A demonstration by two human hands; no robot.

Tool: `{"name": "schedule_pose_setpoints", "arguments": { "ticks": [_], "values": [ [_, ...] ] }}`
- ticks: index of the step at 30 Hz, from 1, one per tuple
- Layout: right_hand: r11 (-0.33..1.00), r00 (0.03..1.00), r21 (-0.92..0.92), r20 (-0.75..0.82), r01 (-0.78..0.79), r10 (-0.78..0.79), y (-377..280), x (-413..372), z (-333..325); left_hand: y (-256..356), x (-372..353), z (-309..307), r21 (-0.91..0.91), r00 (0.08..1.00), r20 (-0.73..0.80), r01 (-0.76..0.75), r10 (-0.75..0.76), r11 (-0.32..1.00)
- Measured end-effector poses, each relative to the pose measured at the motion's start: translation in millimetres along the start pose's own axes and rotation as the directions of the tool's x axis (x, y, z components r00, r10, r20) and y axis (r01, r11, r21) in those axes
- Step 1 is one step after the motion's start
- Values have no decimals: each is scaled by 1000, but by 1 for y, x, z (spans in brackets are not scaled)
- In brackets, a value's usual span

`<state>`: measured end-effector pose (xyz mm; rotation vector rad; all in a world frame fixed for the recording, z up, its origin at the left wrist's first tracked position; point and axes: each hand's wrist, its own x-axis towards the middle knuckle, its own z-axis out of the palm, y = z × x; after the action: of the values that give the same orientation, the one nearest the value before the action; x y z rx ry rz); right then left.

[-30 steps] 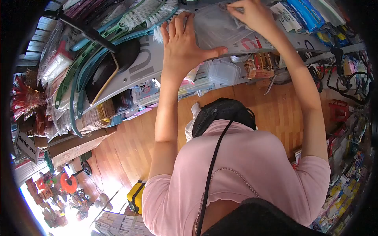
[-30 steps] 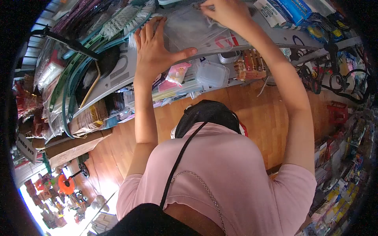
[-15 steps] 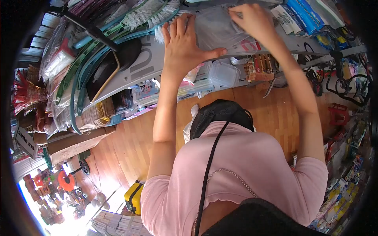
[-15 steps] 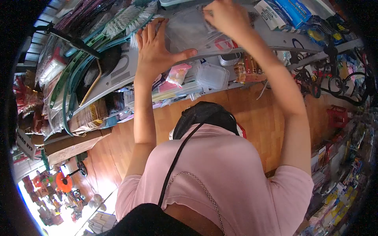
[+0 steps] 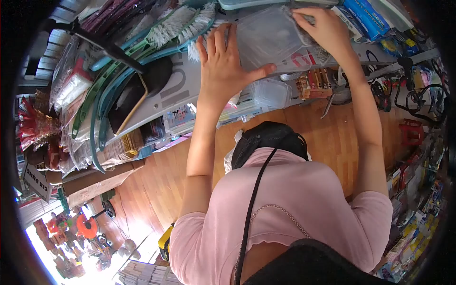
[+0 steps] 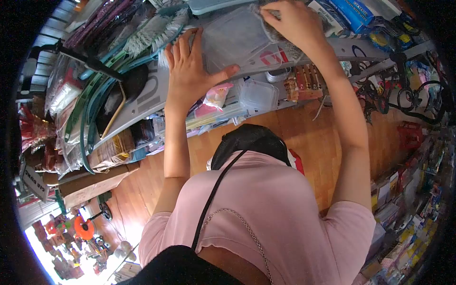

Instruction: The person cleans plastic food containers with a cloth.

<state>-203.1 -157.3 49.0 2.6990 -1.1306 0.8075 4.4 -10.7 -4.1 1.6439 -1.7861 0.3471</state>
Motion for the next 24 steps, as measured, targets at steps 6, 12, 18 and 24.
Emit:
{"name": "schedule_pose_setpoints", "arguments": {
  "ticks": [6,12,18,24],
  "values": [
    [936,968,333,-175,-116,182,14,-20,-32,6,4,-13,-3,996,52,-75,75,997],
    [866,943,483,-214,-126,256,31,-26,-38,15,7,-29,-120,969,187,-138,159,983],
    [799,917,589,-239,-124,319,49,-41,-39,20,10,-40,-224,987,6,-156,162,962],
    [779,935,622,-227,-77,273,50,-57,-44,26,43,-41,-536,899,-223,209,-376,818]
  ]
}}
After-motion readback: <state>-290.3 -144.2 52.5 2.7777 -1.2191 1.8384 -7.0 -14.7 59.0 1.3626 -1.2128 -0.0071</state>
